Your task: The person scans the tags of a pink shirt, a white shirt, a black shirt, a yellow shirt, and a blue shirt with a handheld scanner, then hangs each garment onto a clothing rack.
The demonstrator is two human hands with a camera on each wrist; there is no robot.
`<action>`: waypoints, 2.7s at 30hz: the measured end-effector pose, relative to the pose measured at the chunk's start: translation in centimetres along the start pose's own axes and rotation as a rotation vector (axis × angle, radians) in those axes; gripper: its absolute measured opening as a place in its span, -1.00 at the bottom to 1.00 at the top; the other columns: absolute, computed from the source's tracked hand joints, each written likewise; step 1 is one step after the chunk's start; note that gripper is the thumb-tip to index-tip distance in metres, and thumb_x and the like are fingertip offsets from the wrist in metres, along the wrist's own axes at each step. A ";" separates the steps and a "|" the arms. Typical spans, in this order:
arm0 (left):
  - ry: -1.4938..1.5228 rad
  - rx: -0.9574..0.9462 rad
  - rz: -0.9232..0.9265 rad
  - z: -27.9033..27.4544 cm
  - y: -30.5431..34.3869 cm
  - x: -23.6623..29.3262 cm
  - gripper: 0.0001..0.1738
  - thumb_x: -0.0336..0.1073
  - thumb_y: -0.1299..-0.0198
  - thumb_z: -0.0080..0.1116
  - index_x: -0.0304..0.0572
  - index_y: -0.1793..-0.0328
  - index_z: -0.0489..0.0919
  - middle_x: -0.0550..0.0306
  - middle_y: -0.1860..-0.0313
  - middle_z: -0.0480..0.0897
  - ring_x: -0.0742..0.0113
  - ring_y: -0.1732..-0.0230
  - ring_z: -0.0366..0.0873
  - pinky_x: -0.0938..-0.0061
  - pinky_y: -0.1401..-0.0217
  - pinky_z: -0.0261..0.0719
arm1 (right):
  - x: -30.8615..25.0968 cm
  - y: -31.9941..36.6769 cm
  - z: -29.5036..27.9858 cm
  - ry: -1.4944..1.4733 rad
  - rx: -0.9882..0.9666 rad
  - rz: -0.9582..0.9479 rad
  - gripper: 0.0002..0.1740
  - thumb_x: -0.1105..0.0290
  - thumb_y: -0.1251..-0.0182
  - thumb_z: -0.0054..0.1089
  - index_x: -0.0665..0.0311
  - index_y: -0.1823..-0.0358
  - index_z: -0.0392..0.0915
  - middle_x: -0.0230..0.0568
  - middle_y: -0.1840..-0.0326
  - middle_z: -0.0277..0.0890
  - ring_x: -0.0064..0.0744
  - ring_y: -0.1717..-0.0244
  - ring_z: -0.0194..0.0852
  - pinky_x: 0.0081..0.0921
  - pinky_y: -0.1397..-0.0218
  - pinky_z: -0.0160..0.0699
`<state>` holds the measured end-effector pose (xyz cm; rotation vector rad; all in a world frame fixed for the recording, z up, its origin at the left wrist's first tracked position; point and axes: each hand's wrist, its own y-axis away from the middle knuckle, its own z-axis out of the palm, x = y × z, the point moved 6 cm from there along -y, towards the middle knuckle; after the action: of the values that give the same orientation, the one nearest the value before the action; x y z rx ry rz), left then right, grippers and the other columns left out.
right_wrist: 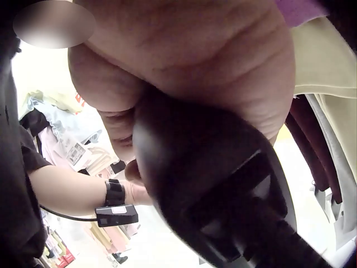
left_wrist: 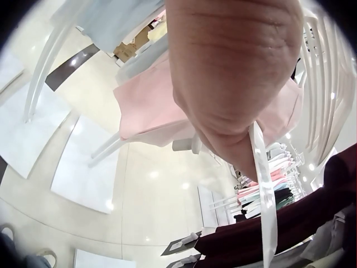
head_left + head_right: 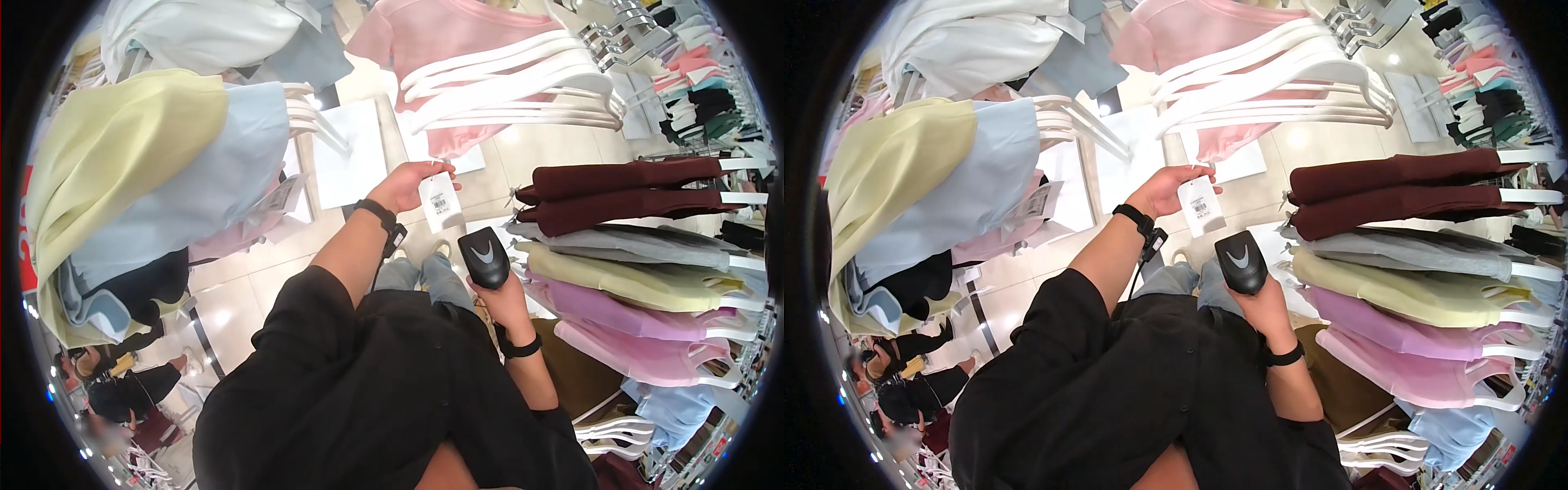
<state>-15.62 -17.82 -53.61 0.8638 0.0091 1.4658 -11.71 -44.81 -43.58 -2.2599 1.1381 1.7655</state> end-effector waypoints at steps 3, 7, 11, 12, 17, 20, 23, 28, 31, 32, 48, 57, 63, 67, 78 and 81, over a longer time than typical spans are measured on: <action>-0.029 0.003 -0.014 0.1 0.0 0.0 -0.66 -0.25 -0.57 0.09 -0.36 -0.24 0.62 -0.07 -0.08 0.71 -0.03 -0.20 0.72 0.12 -0.27 0.71 | 0.0 0.0 -0.7 0.017 -0.012 0.005 -0.60 0.31 -0.23 0.58 0.36 0.00 0.66 -0.22 0.17 0.76 -0.46 0.16 0.65 -0.40 -0.02 0.61; -0.448 0.170 -0.033 -5.2 -2.2 -2.9 -0.70 -0.28 -0.53 0.14 -0.33 -0.21 0.65 -0.05 0.03 0.74 0.14 -0.05 0.76 0.25 -0.09 0.75 | 0.0 -0.2 -1.1 0.047 -0.016 -0.033 -0.57 0.31 -0.22 0.58 0.36 -0.04 0.67 -0.18 0.15 0.77 -0.40 0.14 0.68 -0.37 -0.06 0.62; -0.754 0.332 -0.114 -7.3 -1.3 -5.4 -0.71 -0.17 -0.44 0.30 -0.20 -0.09 0.74 0.14 0.07 0.74 0.32 0.13 0.65 0.32 0.06 0.62 | -0.9 0.1 -2.1 0.135 -0.042 -0.068 -0.47 0.24 -0.22 0.57 0.35 -0.15 0.64 0.06 0.04 0.77 -0.01 -0.03 0.75 -0.25 -0.09 0.66; -0.803 0.364 -0.126 -8.0 -1.5 -5.9 -0.70 -0.14 -0.41 0.35 -0.19 -0.08 0.75 0.18 0.07 0.74 0.35 0.17 0.62 0.32 0.09 0.58 | -1.4 0.0 -2.5 0.168 -0.048 -0.079 -0.44 0.21 -0.22 0.56 0.35 -0.18 0.62 0.14 0.01 0.76 0.13 -0.08 0.76 -0.21 -0.09 0.67; -1.018 0.393 0.017 -7.6 -0.7 -5.8 -0.55 -0.08 -0.30 0.35 -0.31 -0.11 0.76 -0.08 0.01 0.78 0.13 0.02 0.69 0.24 -0.09 0.64 | -3.6 0.3 -3.7 0.121 -0.126 -0.235 -0.40 0.31 -0.20 0.50 0.38 -0.25 0.57 0.18 -0.03 0.74 0.18 -0.12 0.72 -0.20 -0.14 0.67; -1.260 0.313 0.100 -8.0 0.0 -5.2 -0.53 -0.06 -0.31 0.30 -0.30 -0.13 0.76 -0.22 0.00 0.79 -0.06 -0.06 0.72 0.21 -0.22 0.63 | -4.7 0.8 -4.5 0.113 -0.129 -0.225 -0.40 0.34 -0.19 0.49 0.38 -0.27 0.57 0.18 -0.05 0.74 0.17 -0.15 0.72 -0.20 -0.17 0.66; -1.239 0.420 0.230 -5.8 3.5 -2.6 -0.61 -0.07 -0.37 0.29 -0.32 0.01 0.75 -0.05 0.16 0.78 0.17 0.09 0.73 0.31 -0.04 0.64 | -3.9 0.6 -5.0 0.095 -0.158 -0.320 -0.41 0.32 -0.21 0.52 0.38 -0.26 0.57 0.14 -0.08 0.73 0.10 -0.15 0.73 -0.22 -0.18 0.66; -0.738 0.693 0.625 0.0 8.9 4.7 -0.71 -0.17 -0.47 0.26 -0.29 0.15 0.66 0.20 0.35 0.66 0.46 0.33 0.63 0.50 0.16 0.58 | -4.0 -0.6 -6.4 0.059 -0.212 -0.408 -0.46 0.31 -0.22 0.54 0.35 -0.20 0.62 0.05 -0.03 0.76 -0.04 -0.07 0.78 -0.28 -0.14 0.67; -0.626 0.729 0.970 8.3 13.4 10.7 -0.75 -0.22 -0.51 0.21 -0.28 0.14 0.63 0.26 0.40 0.60 0.52 0.37 0.52 0.54 0.19 0.52 | -4.8 -1.0 -7.1 -0.030 -0.173 -0.460 -0.50 0.36 -0.19 0.56 0.34 -0.15 0.64 -0.01 -0.01 0.78 -0.16 -0.05 0.79 -0.31 -0.13 0.67; -0.610 0.711 1.057 10.9 14.7 12.5 -0.76 -0.23 -0.51 0.22 -0.28 0.14 0.63 0.27 0.40 0.60 0.53 0.36 0.52 0.56 0.19 0.50 | -5.2 -1.0 -7.2 -0.040 -0.175 -0.458 -0.50 0.37 -0.18 0.56 0.34 -0.14 0.64 -0.01 -0.01 0.78 -0.16 -0.05 0.79 -0.31 -0.13 0.67; -1.402 0.906 1.566 28.3 3.4 38.3 -0.15 0.11 -0.31 0.36 -0.32 -0.55 0.42 -0.34 -0.45 0.52 -0.25 -0.44 0.47 0.05 -0.50 0.43 | -17.0 0.0 -8.9 -0.107 -0.078 -0.700 -0.65 0.49 -0.10 0.50 0.36 0.04 0.69 -0.09 0.14 0.78 -0.24 0.14 0.79 -0.37 0.02 0.67; -1.223 0.783 1.459 26.1 3.3 43.7 -0.62 -0.01 -0.43 0.24 -0.14 -0.09 0.79 -0.13 0.13 0.80 -0.07 0.08 0.76 0.20 -0.02 0.62 | -17.6 -1.5 -10.2 -0.014 -0.020 -0.634 -0.46 0.48 -0.05 0.48 0.41 -0.13 0.61 0.04 0.00 0.72 0.09 -0.01 0.75 -0.28 -0.14 0.67; -1.105 0.828 1.743 30.2 7.3 44.6 -0.66 -0.10 -0.51 0.07 -0.24 -0.03 0.66 -0.24 0.23 0.74 -0.29 0.10 0.69 0.06 0.00 0.60 | -19.0 -2.3 -10.3 -0.049 0.004 -0.629 -0.70 0.52 -0.12 0.45 0.39 0.08 0.70 -0.10 0.22 0.77 -0.35 0.25 0.75 -0.43 0.09 0.66; -0.796 0.681 1.858 33.1 11.9 43.1 -0.72 -0.18 -0.52 0.09 -0.26 0.01 0.65 -0.13 0.22 0.74 -0.19 0.18 0.66 0.16 0.03 0.58 | -18.5 -2.5 -10.5 -0.080 -0.011 -0.656 -0.71 0.53 -0.13 0.46 0.38 0.08 0.71 -0.14 0.21 0.78 -0.35 0.22 0.75 -0.43 0.06 0.67; 0.058 -0.437 1.636 32.1 28.8 26.9 -0.18 0.29 -0.62 -0.40 -0.33 -0.52 0.41 -0.22 -0.37 0.61 -0.28 -0.38 0.57 -0.29 -0.53 0.40 | -19.8 -2.0 -10.5 -0.202 -0.140 -0.709 -0.35 0.40 -0.12 0.65 0.36 -0.26 0.58 -0.15 -0.16 0.70 -0.31 -0.12 0.69 -0.41 -0.24 0.59; -0.199 -0.524 1.631 32.4 32.0 21.2 -0.40 0.10 -0.59 -0.26 -0.30 -0.33 0.48 -0.15 -0.19 0.64 -0.18 -0.16 0.58 -0.16 -0.35 0.45 | -20.0 -1.7 -9.6 -0.306 -0.273 -0.792 -0.10 0.50 -0.17 0.55 0.44 -0.55 0.32 -0.04 -0.44 0.47 -0.30 -0.29 0.57 -0.37 -0.37 0.50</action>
<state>-23.27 -19.94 -3.98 0.4733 -1.4555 2.6228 -4.39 -37.87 -23.80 -2.0127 -0.0759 1.8490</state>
